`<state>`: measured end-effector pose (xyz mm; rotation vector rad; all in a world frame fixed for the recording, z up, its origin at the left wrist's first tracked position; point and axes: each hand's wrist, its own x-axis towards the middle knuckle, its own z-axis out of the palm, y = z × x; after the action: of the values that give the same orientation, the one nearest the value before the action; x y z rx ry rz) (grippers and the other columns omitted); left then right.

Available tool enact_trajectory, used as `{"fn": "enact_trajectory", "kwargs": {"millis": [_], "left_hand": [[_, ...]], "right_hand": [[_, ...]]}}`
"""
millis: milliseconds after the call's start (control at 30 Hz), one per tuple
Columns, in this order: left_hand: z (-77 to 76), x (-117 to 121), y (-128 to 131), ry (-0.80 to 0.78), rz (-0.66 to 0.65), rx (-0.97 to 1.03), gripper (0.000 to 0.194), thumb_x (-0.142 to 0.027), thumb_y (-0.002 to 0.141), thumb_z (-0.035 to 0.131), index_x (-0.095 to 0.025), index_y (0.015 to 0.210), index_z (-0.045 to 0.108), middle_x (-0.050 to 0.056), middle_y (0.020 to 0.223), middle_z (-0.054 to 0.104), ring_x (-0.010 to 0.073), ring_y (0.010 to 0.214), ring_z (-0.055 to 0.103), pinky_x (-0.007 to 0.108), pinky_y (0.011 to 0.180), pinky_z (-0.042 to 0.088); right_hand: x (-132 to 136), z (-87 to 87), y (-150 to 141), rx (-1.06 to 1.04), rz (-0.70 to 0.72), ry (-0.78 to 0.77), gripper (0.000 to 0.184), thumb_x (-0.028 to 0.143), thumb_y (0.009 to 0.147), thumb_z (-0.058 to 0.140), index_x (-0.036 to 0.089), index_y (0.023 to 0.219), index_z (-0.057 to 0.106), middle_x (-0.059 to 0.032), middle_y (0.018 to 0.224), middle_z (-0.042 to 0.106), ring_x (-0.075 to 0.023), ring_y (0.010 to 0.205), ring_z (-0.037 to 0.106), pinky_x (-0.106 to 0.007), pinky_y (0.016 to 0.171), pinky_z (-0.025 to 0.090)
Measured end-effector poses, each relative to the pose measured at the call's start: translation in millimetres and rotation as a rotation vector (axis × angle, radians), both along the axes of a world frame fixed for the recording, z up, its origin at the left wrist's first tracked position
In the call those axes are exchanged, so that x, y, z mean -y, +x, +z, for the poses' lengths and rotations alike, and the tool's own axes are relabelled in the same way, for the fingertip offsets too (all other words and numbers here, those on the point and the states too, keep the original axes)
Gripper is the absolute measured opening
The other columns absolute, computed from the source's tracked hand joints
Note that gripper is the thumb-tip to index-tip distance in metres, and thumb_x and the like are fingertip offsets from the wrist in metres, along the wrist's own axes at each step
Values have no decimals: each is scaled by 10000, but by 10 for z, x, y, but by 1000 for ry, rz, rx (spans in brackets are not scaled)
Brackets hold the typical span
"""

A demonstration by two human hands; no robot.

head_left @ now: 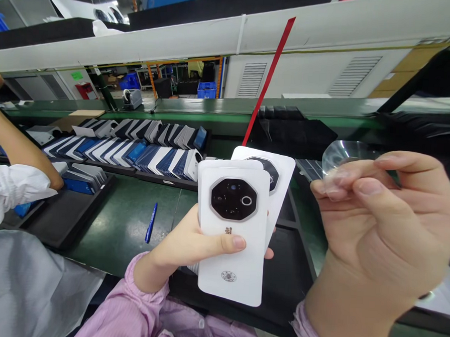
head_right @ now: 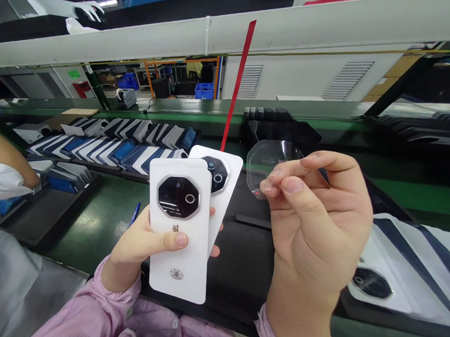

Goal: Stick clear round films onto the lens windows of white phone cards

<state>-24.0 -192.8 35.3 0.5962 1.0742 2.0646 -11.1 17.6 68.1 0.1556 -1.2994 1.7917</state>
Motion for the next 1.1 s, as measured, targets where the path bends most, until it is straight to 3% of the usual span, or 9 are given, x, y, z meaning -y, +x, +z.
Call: {"fn": "enact_trajectory", "kwargs": {"millis": [133, 267, 400, 533, 633, 833, 1100], "left_hand": [[-14, -16, 1, -3, 8, 11, 391, -221, 828, 807, -144, 1195, 700, 142, 1141, 718, 305, 1014, 734, 474, 908, 623], [-54, -64, -50, -21, 54, -16, 393, -238, 824, 817, -155, 1190, 701, 122, 1131, 716, 277, 995, 736, 442, 899, 625], [-126, -124, -191, -139, 80, -84, 414, -291, 783, 859, -138, 1133, 701, 118, 1062, 737, 272, 920, 757, 396, 822, 639], [-186, -182, -308, -209, 67, -135, 443, -329, 746, 885, -132, 1090, 686, 112, 967, 756, 285, 831, 773, 358, 715, 644], [-188, -209, -328, -218, 36, -155, 467, -345, 753, 877, -131, 1119, 682, 120, 961, 763, 298, 838, 778, 358, 706, 645], [-162, -208, -304, -179, 23, -125, 448, -307, 756, 875, -156, 1123, 667, 96, 959, 767, 294, 839, 782, 346, 698, 644], [-195, -216, -321, -171, 34, -109, 461, -300, 751, 880, -155, 1136, 674, 98, 986, 752, 289, 853, 777, 376, 744, 650]], "right_hand": [[-1, -4, 10, -6, 6, 1, 278, 97, 617, 816, 217, 830, 682, -11, 647, 640, -160, 566, 550, -297, 514, 469], [-5, -30, 36, -47, 23, 70, 205, 140, 712, 836, 234, 859, 728, -5, 652, 655, -159, 575, 566, -299, 542, 477], [24, -84, 80, -107, 36, 301, 169, 83, 790, 797, 235, 865, 787, -10, 719, 687, -154, 649, 619, -288, 560, 474], [46, -138, 84, 11, 52, 566, 251, 81, 839, 774, 284, 985, 789, 10, 823, 720, -147, 737, 650, -290, 667, 525], [36, -158, 37, 73, 37, 660, 261, 101, 852, 770, 297, 1024, 770, 28, 833, 707, -134, 741, 641, -288, 714, 527], [23, -158, -30, 94, 69, 677, 292, 122, 858, 767, 284, 1093, 708, 37, 816, 682, -137, 743, 663, -277, 707, 543], [44, -145, -13, 88, 118, 580, 298, 166, 858, 786, 305, 1101, 687, 36, 760, 696, -167, 710, 681, -315, 670, 550]]}}
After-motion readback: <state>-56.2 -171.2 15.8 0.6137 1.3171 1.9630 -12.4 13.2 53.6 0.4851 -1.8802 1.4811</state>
